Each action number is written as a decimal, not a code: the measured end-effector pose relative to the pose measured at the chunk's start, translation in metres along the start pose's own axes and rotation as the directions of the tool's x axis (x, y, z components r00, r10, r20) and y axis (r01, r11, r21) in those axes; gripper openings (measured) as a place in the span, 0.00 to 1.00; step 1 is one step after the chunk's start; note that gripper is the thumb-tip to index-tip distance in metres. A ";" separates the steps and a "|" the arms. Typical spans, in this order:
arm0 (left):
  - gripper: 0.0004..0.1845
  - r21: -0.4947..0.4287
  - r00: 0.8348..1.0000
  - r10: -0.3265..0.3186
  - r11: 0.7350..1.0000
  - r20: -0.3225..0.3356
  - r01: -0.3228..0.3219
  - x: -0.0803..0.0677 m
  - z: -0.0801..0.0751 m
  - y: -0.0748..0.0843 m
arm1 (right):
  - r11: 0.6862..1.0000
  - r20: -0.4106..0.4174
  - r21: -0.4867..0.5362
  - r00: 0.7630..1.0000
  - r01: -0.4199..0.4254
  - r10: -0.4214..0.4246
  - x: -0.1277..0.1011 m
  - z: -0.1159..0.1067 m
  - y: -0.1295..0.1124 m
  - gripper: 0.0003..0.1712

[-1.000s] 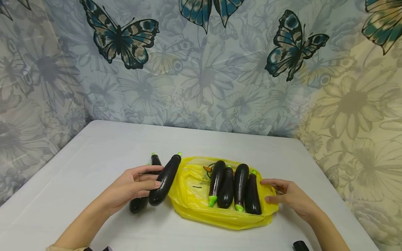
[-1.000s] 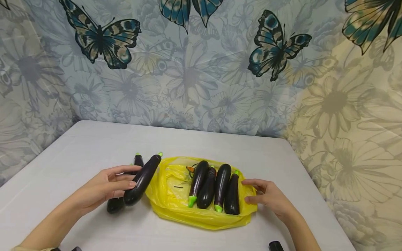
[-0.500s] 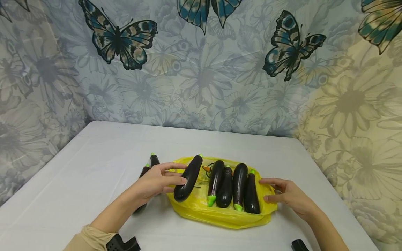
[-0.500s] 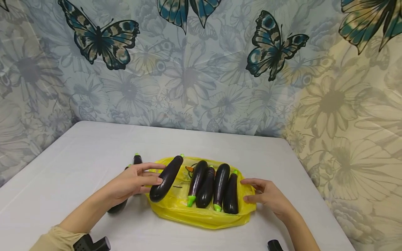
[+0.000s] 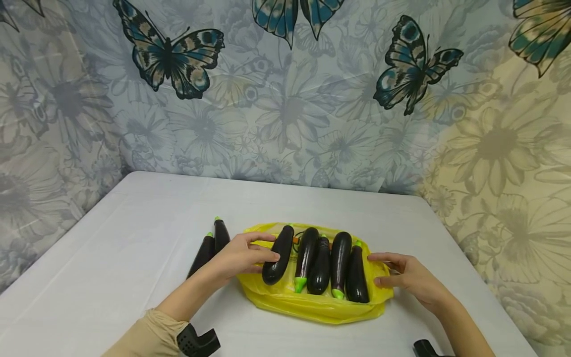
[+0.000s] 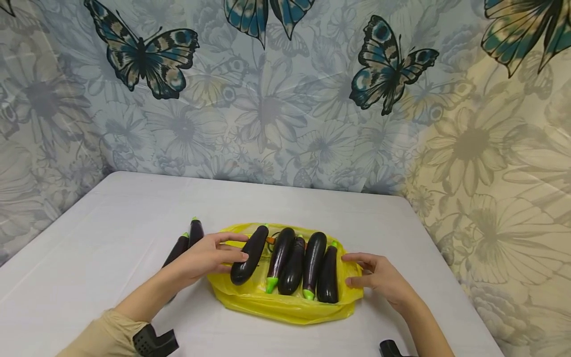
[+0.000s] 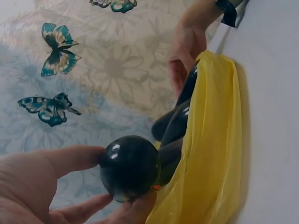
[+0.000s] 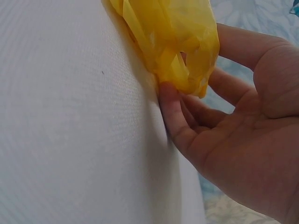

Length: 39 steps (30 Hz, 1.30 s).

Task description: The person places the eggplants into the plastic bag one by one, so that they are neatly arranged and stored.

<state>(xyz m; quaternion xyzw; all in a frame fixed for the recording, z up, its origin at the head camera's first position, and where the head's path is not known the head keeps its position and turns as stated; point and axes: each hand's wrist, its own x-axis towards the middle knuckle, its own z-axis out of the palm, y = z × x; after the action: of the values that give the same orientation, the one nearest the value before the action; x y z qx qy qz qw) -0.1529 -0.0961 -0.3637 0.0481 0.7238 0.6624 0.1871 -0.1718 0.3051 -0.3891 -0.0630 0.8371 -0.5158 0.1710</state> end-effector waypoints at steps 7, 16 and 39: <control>0.31 0.020 1.000 0.002 1.000 0.014 -0.002 0.016 0.012 -0.007 | 1.000 -0.008 -0.006 1.000 0.005 -0.005 0.003 0.000 0.000 0.37; 0.29 0.184 0.998 0.049 0.982 -0.037 -0.041 0.022 0.016 -0.013 | 0.999 0.005 -0.024 1.000 0.026 -0.026 0.003 0.001 -0.003 0.36; 0.30 0.200 0.998 0.059 0.978 0.006 -0.059 0.024 0.015 -0.016 | 1.000 -0.002 -0.016 1.000 -0.011 0.011 0.001 0.000 0.001 0.37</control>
<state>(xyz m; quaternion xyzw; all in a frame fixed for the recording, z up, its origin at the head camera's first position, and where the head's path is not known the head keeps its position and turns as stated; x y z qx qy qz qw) -0.1669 -0.0758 -0.3853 0.0880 0.7851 0.5914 0.1616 -0.1728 0.3051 -0.3900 -0.0591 0.8417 -0.5083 0.1724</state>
